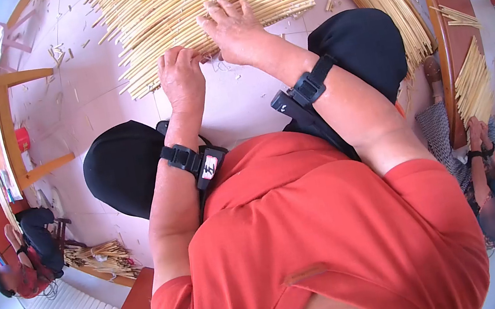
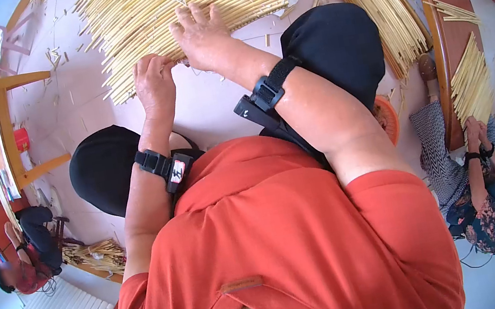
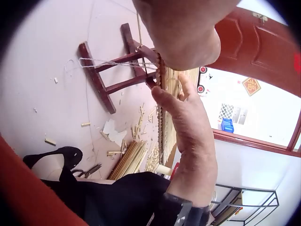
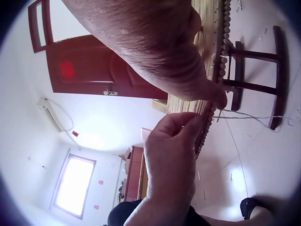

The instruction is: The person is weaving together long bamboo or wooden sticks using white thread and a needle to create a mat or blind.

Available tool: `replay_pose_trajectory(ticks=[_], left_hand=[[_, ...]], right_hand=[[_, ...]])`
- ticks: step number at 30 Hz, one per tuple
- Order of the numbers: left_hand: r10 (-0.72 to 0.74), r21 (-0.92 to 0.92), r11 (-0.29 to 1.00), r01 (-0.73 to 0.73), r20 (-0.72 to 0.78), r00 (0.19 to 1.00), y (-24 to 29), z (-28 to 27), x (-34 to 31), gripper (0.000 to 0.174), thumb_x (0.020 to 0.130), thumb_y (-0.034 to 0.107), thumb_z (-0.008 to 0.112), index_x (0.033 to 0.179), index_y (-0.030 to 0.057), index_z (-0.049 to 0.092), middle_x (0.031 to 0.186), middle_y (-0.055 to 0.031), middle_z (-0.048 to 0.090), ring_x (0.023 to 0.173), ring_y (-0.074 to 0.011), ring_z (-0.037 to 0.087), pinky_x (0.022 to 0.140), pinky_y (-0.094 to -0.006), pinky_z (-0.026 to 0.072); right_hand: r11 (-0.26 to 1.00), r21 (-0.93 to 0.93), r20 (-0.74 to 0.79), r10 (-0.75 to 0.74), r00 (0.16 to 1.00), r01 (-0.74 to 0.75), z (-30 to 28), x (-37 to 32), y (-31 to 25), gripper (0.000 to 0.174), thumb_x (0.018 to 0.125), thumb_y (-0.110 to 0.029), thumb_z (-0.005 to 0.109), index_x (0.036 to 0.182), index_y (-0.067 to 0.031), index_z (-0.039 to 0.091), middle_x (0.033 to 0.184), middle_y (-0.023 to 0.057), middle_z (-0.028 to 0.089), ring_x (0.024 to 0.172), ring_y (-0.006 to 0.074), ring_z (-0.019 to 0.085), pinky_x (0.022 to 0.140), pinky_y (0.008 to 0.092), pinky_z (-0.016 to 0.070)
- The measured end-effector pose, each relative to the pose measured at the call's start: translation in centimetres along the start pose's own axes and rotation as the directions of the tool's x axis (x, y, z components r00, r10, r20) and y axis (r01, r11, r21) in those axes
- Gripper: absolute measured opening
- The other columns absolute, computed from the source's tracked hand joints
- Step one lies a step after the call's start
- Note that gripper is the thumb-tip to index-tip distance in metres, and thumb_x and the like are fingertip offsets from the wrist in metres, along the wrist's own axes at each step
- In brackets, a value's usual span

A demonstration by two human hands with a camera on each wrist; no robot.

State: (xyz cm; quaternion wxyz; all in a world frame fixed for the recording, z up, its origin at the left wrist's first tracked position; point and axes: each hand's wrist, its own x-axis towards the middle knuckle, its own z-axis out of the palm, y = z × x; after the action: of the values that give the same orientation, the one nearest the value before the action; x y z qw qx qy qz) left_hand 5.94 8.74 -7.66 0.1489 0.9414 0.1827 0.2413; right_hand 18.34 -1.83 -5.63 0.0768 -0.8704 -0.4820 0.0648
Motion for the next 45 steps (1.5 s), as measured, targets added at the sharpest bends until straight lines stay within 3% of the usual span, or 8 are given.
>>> replay_pose_trajectory(ticks=[7,9,14,21,25,39,43,45], left_hand=[[0.089,-0.024,0.996,-0.09,-0.031,0.996,-0.7,0.9,1.0,0.005,0.077,0.004,0.064,0.077,0.0058,0.06,0.081,-0.006,0.06,0.077,-0.0244,0.055,0.073,-0.0376,0.046],[-0.369,-0.543,0.658,0.522,0.372,0.852,-0.6,1.1,1.9,0.006,0.082,0.003,0.061,0.077,0.005,0.058,0.073,-0.0034,0.061,0.064,-0.0141,0.052,0.062,-0.0301,0.0449],[-0.389,-0.418,0.594,0.688,0.599,0.7,0.5,-2.4,5.4,0.004,0.084,0.005,0.058,0.082,0.0056,0.06,0.07,-0.0028,0.061,0.061,-0.0098,0.051,0.059,-0.025,0.0425],[-0.015,-0.093,0.996,-0.006,-0.215,0.976,0.1,-2.7,4.1,0.015,0.079,0.002,0.064,0.095,0.004,0.063,0.105,-0.0138,0.06,0.089,-0.0313,0.061,0.077,-0.0404,0.0503],[-0.044,-0.159,0.984,0.075,0.19,0.981,0.2,-2.0,1.0,0.032,0.075,-0.001,0.068,0.106,0.0049,0.062,0.108,-0.0157,0.054,0.105,-0.0353,0.053,0.089,-0.0441,0.0455],[-0.156,-0.011,0.987,0.158,0.108,0.982,1.0,0.8,1.7,0.008,0.079,0.009,0.067,0.074,0.0036,0.065,0.079,-0.0089,0.061,0.08,-0.0284,0.059,0.075,-0.0384,0.0475],[-0.439,-0.626,-0.023,0.78,0.707,0.554,-0.6,-2.4,3.8,0.015,0.089,0.014,0.061,0.096,0.0018,0.06,0.083,-0.0068,0.06,0.082,-0.0193,0.06,0.075,-0.0336,0.0506],[-0.153,-0.735,-0.151,0.661,0.678,0.719,-3.5,-4.1,4.7,0.016,0.089,0.013,0.062,0.099,0.0015,0.059,0.086,-0.0069,0.06,0.083,-0.0205,0.06,0.077,-0.0355,0.0504]], right_hand=[[0.996,-0.064,-0.137,-0.066,0.988,0.058,1.9,-0.9,0.9,0.071,0.079,-0.013,0.067,0.143,-0.014,0.037,0.152,0.0143,0.028,0.142,0.0317,0.022,0.111,0.0588,0.0186],[0.997,-0.016,-0.109,-0.077,0.991,0.076,1.6,-1.0,1.5,0.071,0.079,-0.015,0.07,0.143,-0.0156,0.037,0.152,0.0133,0.029,0.143,0.0301,0.022,0.112,0.0587,0.0176],[0.996,0.033,-0.082,-0.079,0.993,0.082,1.2,-1.2,1.9,0.071,0.08,-0.022,0.072,0.143,-0.0166,0.038,0.151,0.0125,0.03,0.142,0.0293,0.022,0.112,0.0584,0.0167],[0.994,0.071,-0.125,-0.068,0.99,0.078,1.7,-1.0,1.7,0.059,0.086,-0.024,0.063,0.14,-0.0147,0.042,0.15,0.0141,0.031,0.143,0.0313,0.021,0.114,0.0597,0.0126],[0.998,0.026,-0.095,-0.061,0.994,0.064,1.7,-0.8,1.8,0.059,0.086,-0.024,0.063,0.141,-0.0144,0.042,0.151,0.0141,0.031,0.143,0.0313,0.021,0.113,0.06,0.0131],[0.998,-0.015,-0.098,-0.061,0.993,0.06,1.6,-0.7,1.4,0.059,0.086,-0.019,0.061,0.142,-0.0146,0.04,0.151,0.0139,0.03,0.143,0.0312,0.019,0.113,0.0605,0.0134],[0.998,0.007,-0.084,-0.058,0.995,0.059,1.5,-0.8,1.4,0.061,0.086,-0.021,0.062,0.142,-0.015,0.039,0.152,0.0136,0.029,0.144,0.0311,0.018,0.113,0.0604,0.0133],[0.999,-0.009,-0.093,-0.05,0.994,0.049,1.5,-0.7,1.4,0.064,0.085,-0.024,0.065,0.143,-0.0151,0.038,0.152,0.014,0.027,0.144,0.0312,0.017,0.113,0.0604,0.0132]])
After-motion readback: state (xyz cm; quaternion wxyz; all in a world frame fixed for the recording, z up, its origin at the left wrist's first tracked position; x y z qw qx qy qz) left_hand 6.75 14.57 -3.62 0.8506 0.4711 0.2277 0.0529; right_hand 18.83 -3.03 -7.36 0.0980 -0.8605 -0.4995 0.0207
